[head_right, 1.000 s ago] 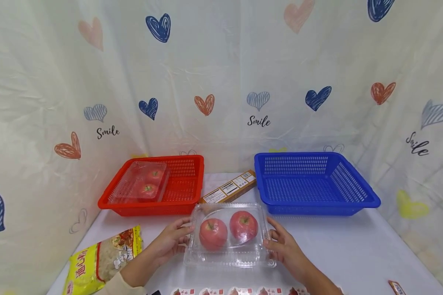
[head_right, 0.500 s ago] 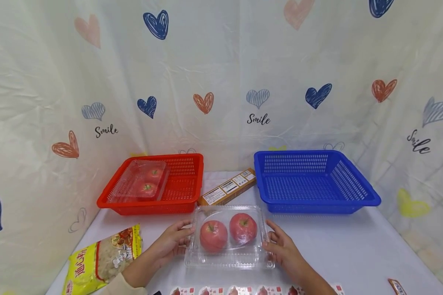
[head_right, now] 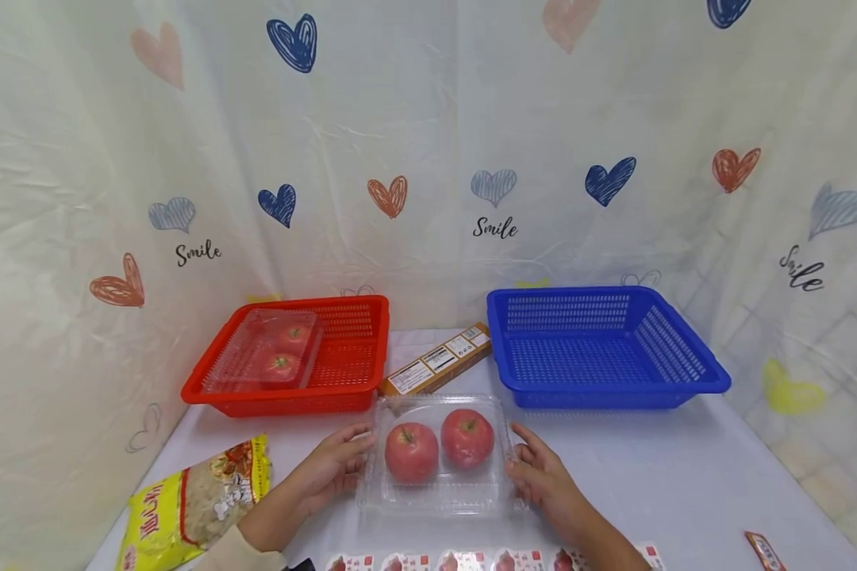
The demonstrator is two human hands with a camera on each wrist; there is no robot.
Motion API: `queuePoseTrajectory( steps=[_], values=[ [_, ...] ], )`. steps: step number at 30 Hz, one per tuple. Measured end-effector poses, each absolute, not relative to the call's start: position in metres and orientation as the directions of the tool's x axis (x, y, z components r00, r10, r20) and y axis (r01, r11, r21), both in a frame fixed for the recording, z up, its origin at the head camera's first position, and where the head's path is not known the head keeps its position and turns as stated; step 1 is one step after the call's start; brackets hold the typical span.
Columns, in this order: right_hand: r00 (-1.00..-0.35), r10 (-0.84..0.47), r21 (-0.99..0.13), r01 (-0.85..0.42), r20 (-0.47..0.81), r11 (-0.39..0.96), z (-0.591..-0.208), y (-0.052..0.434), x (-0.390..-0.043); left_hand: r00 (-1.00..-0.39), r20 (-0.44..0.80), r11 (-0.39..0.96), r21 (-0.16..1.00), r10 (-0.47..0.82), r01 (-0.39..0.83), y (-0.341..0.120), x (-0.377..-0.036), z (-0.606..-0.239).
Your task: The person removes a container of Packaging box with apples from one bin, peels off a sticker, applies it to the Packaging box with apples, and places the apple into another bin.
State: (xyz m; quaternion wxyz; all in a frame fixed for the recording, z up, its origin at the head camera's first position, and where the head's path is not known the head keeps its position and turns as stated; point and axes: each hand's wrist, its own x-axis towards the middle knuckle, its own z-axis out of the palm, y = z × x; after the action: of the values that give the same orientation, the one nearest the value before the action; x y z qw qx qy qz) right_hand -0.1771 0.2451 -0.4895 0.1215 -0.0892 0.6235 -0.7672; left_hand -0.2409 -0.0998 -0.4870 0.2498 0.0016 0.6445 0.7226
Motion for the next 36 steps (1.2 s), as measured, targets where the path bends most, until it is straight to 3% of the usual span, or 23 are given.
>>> queuePoseTrajectory(
  steps=[9, 13, 17, 21, 26, 28, 32, 36],
  values=[
    [-0.973, -0.217, -0.993, 0.094, -0.075, -0.077, -0.483, 0.243, -0.181, -0.873, -0.322, 0.022, 0.941, 0.367, -0.338, -0.11, -0.235, -0.487],
    [-0.985, -0.152, -0.995, 0.076, -0.085, 0.062, -0.478, 0.246, -0.178, -0.876, -0.305, 0.182, 0.95, 0.374, -0.253, -0.124, -0.223, -0.49],
    [-0.995, -0.097, -0.969, -0.029, 0.005, 0.245, -0.473, 0.248, -0.173, -0.885, -0.262, 0.388, 0.916, 0.385, -0.102, -0.142, -0.207, -0.493],
    [-0.981, -0.054, -0.833, -0.186, 0.185, 0.521, -0.465, 0.244, -0.169, -0.865, -0.265, 0.518, 0.855, 0.426, -0.007, -0.152, -0.19, -0.492],
    [-0.904, -0.07, -0.545, -0.315, 0.423, 0.777, -0.459, 0.231, -0.158, -0.821, -0.39, 0.634, 0.772, 0.417, -0.045, -0.154, -0.174, -0.497],
    [-0.869, -0.097, -0.475, -0.355, 0.485, 0.805, -0.458, 0.225, -0.155, -0.809, -0.395, 0.682, 0.731, 0.436, 0.011, -0.154, -0.169, -0.5],
    [-0.795, -0.181, -0.406, -0.473, 0.579, 0.782, -0.456, 0.214, -0.154, -0.82, -0.276, 0.758, 0.597, 0.501, 0.262, -0.153, -0.16, -0.507],
    [-0.733, -0.253, -0.367, -0.57, 0.631, 0.735, -0.451, 0.203, -0.158, -0.837, -0.227, 0.8, 0.493, 0.498, 0.343, -0.153, -0.157, -0.505]
  ],
)
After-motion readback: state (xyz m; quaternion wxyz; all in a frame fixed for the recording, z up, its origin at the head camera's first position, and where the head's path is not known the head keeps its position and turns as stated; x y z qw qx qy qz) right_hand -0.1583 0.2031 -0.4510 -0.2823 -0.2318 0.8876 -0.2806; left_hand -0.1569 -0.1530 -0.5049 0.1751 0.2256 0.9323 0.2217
